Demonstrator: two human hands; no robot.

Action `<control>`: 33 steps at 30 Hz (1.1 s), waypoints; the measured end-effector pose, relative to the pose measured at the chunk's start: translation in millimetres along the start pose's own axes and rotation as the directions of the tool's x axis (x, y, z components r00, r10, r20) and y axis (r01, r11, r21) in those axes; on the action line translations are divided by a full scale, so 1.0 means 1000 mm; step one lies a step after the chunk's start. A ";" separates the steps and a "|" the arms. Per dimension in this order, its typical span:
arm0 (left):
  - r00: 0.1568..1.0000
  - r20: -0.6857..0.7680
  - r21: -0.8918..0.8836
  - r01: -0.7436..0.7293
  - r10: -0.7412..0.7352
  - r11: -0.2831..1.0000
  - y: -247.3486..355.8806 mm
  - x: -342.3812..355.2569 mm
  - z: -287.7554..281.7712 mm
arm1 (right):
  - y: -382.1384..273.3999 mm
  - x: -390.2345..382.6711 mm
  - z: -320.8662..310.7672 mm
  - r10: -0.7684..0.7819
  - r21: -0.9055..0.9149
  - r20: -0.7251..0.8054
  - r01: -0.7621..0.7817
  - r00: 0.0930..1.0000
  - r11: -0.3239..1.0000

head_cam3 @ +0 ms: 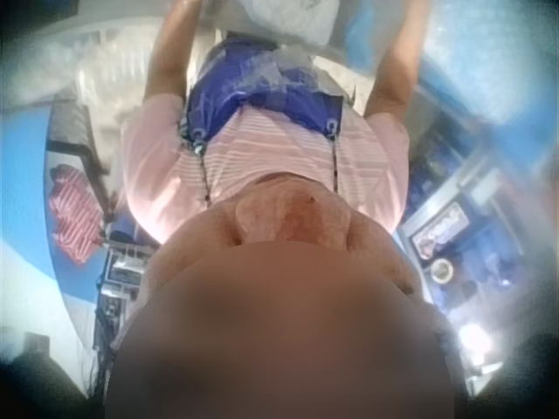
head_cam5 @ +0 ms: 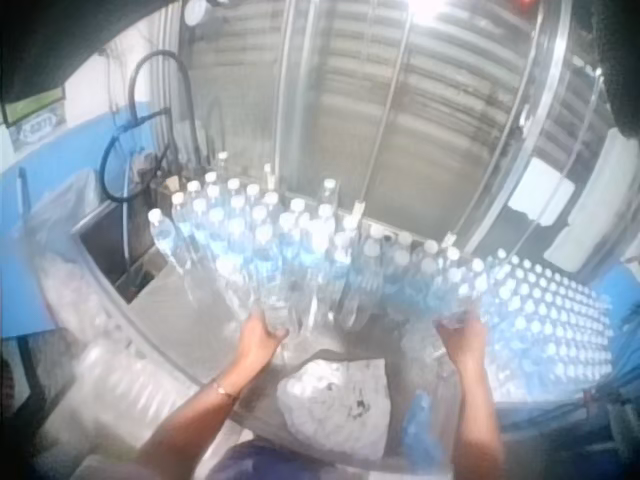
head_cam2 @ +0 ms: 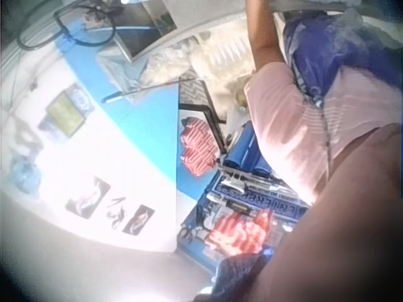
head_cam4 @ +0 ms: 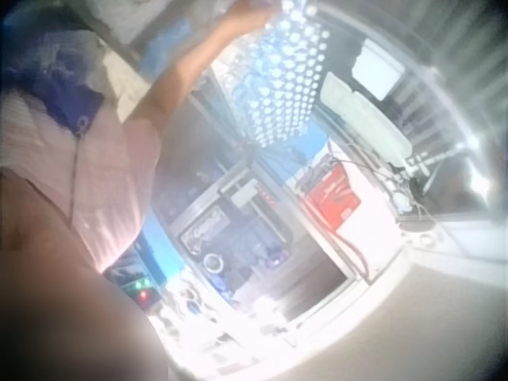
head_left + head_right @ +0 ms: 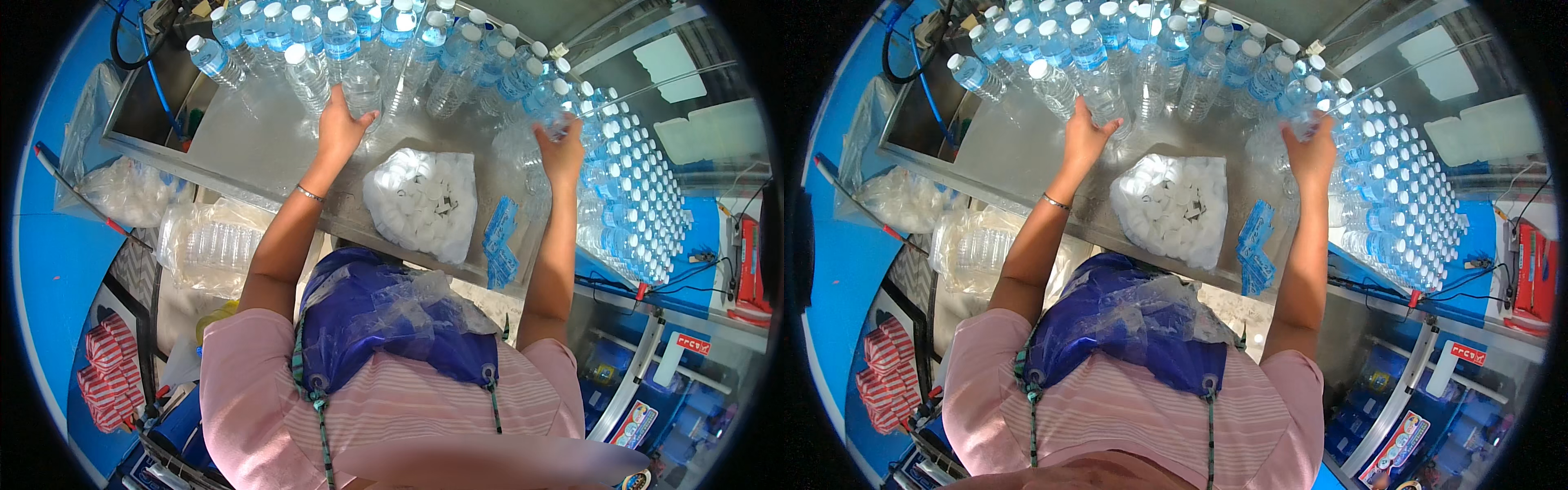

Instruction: The person repeatedly picks up empty plastic bottles from a stack, applies a blue label to each bottle, and places the labeled bottles onto a metal table. The person handles the bottles one at a time and arranges them in rows.

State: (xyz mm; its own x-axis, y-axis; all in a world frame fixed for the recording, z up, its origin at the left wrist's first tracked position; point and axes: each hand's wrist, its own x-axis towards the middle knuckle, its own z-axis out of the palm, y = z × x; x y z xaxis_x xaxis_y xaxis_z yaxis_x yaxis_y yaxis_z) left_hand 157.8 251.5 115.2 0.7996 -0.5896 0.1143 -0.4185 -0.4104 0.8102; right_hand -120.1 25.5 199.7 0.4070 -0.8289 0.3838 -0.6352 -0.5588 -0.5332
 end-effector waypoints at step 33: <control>0.812 0.509 -0.309 -0.139 0.287 0.941 0.062 -0.014 0.112 | 0.070 -0.024 0.043 -0.099 0.548 0.794 -0.776 0.600 -0.312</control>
State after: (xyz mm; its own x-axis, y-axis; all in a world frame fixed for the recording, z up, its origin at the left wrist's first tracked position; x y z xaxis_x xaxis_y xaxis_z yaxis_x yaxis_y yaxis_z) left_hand 72.8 156.2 99.9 0.3100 -0.9502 0.0324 -0.3716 -0.0897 0.9241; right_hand -145.7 5.0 121.1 0.8279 -0.4634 -0.3159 0.2420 0.8033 -0.5443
